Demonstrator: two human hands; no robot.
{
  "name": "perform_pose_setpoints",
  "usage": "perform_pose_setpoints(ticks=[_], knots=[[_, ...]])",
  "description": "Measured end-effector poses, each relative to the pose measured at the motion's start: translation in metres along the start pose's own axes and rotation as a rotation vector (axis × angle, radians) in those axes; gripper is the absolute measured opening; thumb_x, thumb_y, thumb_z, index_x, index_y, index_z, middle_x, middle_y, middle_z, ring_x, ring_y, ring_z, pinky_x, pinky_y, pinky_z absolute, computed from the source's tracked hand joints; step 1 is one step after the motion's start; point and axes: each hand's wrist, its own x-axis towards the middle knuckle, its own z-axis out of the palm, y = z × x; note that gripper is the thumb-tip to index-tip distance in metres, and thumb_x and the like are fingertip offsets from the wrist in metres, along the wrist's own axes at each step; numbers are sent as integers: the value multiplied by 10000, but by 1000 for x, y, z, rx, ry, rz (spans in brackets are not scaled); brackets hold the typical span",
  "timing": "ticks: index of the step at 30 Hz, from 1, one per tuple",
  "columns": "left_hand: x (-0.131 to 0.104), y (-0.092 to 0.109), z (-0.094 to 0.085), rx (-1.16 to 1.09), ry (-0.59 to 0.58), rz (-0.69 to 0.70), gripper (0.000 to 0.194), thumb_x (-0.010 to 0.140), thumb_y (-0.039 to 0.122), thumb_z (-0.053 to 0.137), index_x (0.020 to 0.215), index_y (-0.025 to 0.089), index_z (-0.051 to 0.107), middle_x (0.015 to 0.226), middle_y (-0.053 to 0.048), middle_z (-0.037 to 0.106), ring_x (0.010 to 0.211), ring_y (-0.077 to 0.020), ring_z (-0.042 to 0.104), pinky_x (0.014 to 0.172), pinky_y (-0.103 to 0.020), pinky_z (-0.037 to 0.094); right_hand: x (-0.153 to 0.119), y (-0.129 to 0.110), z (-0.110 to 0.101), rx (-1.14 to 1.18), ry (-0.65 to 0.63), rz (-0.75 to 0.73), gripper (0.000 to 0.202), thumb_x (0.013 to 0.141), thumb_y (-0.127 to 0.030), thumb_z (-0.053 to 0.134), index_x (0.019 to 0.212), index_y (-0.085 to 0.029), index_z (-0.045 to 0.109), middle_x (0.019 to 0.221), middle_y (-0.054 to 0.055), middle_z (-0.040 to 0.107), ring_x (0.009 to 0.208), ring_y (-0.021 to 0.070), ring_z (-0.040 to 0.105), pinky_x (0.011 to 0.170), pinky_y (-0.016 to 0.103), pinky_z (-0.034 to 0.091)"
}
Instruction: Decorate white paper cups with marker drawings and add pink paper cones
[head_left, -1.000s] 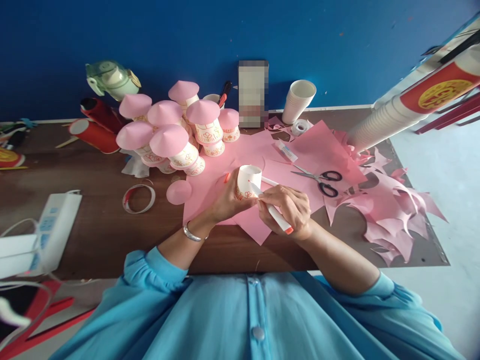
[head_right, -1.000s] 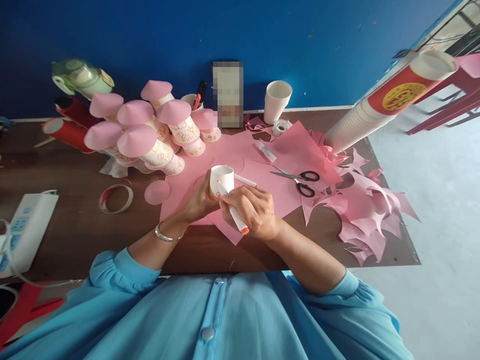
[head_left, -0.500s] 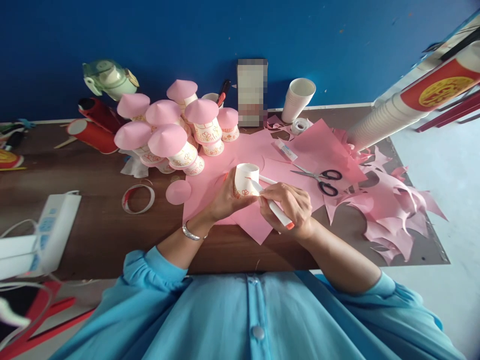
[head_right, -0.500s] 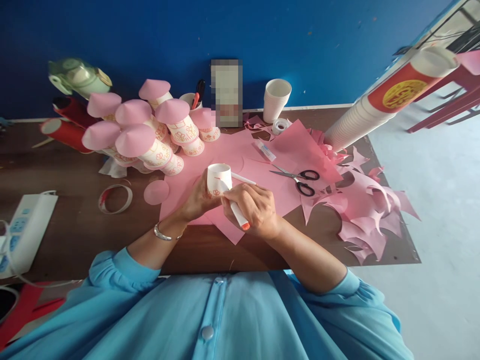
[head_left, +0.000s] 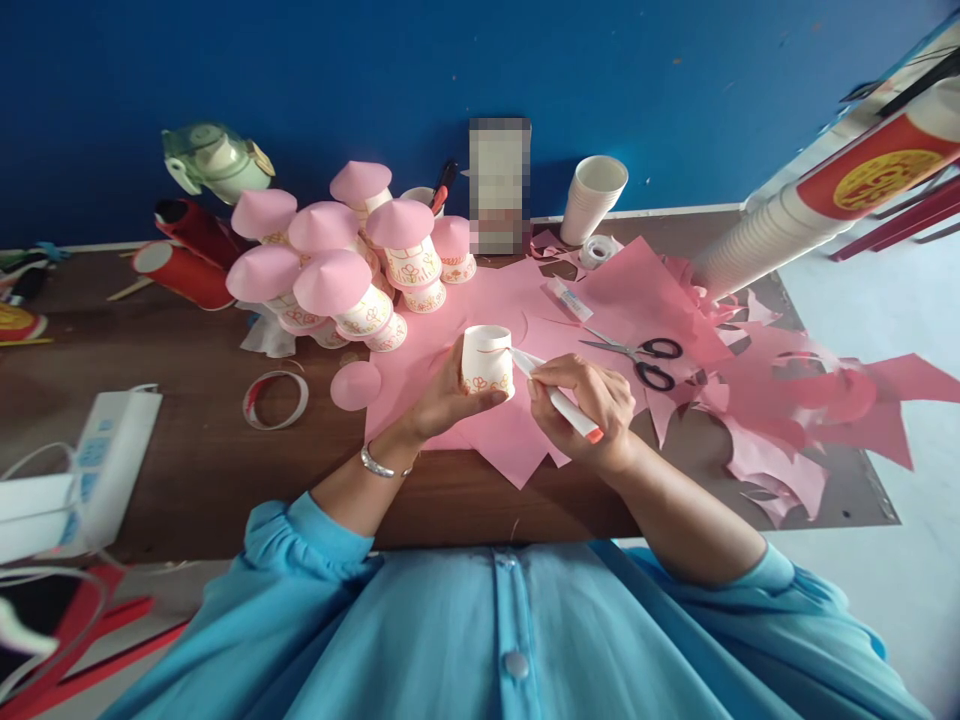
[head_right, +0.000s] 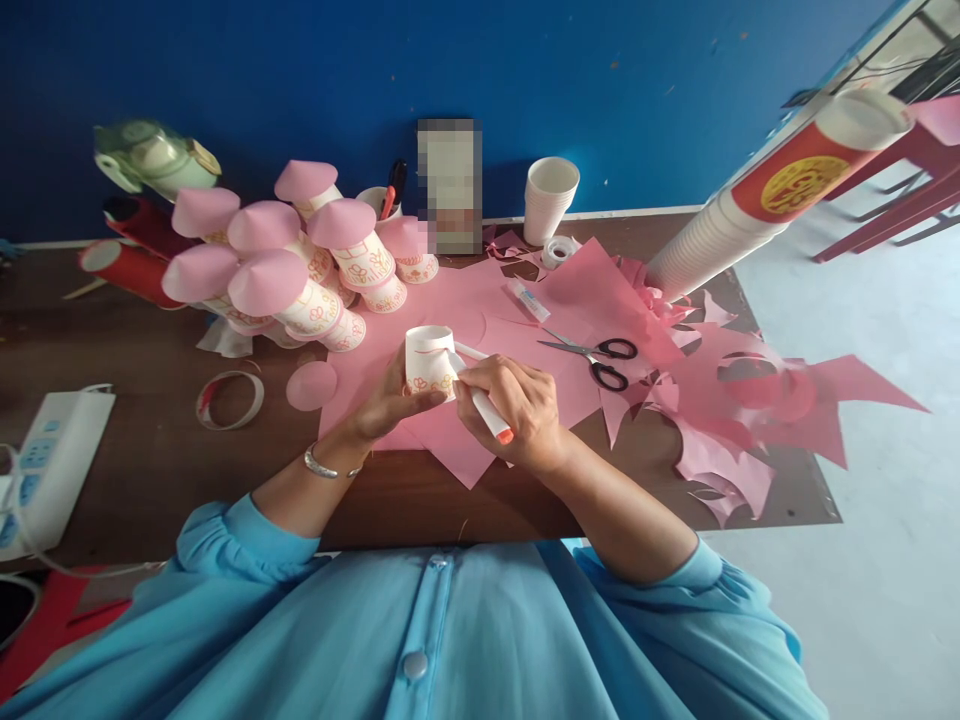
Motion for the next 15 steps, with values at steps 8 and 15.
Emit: perform_pose_setpoints(ticks=[8,15], knots=[[-1,7,-1,-56,-42,-36,471,819,512,854,1081,214,601,943,-44,644,873,-211,604,787,-352,528,2,-1,0,8,6,8,221,920,-56,631,993,-263,608,725,-38,720,584,134,709,528,243,549],[0,-2,-2,-83,14,-25,523,761,482,902,1082,222,581,899,0,584,816,-169,539,765,-317,480,1,-2,-1,38,-23,9,161,937,-81,629,973,-236,601,737,-28,728,593,131,711,544,231,551]])
